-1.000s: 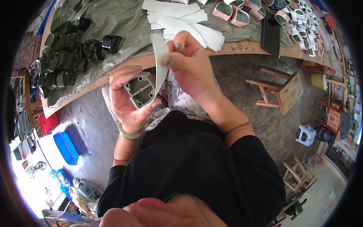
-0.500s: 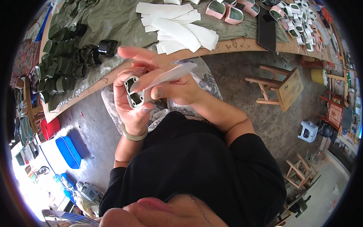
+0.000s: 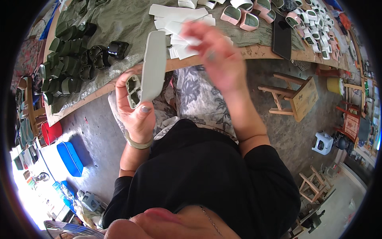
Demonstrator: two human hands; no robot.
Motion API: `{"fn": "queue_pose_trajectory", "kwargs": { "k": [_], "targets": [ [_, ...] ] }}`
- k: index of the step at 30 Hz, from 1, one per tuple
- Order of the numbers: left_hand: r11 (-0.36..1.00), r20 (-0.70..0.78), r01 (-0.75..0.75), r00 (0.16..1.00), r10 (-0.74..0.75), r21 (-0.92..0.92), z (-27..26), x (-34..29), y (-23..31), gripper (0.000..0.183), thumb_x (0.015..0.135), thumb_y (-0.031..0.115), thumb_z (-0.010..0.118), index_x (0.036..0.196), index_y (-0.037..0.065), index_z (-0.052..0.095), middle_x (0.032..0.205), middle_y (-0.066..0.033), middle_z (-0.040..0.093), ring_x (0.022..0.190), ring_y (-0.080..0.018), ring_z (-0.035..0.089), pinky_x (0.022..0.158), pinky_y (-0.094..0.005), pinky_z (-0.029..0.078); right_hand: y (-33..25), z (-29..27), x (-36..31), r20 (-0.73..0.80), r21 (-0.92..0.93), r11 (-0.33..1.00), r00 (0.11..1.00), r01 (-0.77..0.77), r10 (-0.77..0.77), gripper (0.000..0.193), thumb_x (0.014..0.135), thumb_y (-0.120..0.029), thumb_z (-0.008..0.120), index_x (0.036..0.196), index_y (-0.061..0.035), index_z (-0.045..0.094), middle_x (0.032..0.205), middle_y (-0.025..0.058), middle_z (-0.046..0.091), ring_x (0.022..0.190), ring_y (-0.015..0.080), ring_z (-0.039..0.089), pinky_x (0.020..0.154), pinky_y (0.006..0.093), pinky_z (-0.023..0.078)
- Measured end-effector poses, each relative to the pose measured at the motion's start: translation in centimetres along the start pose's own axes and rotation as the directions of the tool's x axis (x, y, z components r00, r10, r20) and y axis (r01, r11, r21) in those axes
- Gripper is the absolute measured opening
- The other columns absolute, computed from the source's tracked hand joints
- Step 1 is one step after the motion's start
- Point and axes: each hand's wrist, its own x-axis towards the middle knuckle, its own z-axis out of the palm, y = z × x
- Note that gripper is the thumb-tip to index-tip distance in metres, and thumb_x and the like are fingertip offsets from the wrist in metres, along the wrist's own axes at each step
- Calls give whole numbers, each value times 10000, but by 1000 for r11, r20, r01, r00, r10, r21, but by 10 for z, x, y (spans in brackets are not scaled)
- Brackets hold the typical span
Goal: Manually applying white adhesive strips to green plastic shoe components.
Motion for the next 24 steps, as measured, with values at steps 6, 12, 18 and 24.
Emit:
{"fn": "queue_pose_trajectory", "kwargs": {
  "k": [6, 12, 18, 24],
  "targets": [
    [981, 120, -80, 991, 59, 174, 4, 1, -2, 708, 662, 86, 863, 1238, 36, 454, 1231, -94, 468, 1163, -189, 493, 1011, -329, 414, 12, 47, -10, 133, 194, 981, 990, 9, -35, 425, 658, 8, 811, 1051, -11, 648, 1063, 86, 585, 977, 175, 539, 833, 298, 415],
    [933, 224, -187, 967, 121, 306, -1, 3, -1, 693, 649, 102, 875, 1212, 40, 474, 1200, -96, 478, 1129, -207, 516, 985, -354, 438, 10, 53, -3, 70, 244, 958, 988, -150, 137, 194, 757, -197, 779, 852, -80, 658, 791, -1, 480, 733, 148, 421, 647, 273, 321],
    [931, 286, -197, 952, 107, 307, -9, 3, 4, 657, 624, 124, 892, 1168, 39, 533, 1172, -104, 503, 1109, -223, 535, 966, -362, 442, 10, 56, -2, 111, 239, 945, 973, -225, 204, 177, 782, -211, 753, 855, -66, 683, 799, 0, 488, 762, 150, 430, 666, 274, 344],
    [900, 302, -210, 949, 94, 382, -12, 6, 13, 616, 591, 156, 909, 1104, 36, 590, 1111, -109, 572, 1063, -240, 569, 929, -362, 450, 10, 59, -2, 131, 201, 945, 963, -259, 236, 187, 759, -209, 772, 838, -58, 695, 802, 5, 499, 781, 155, 430, 673, 280, 348]
  ]
}}
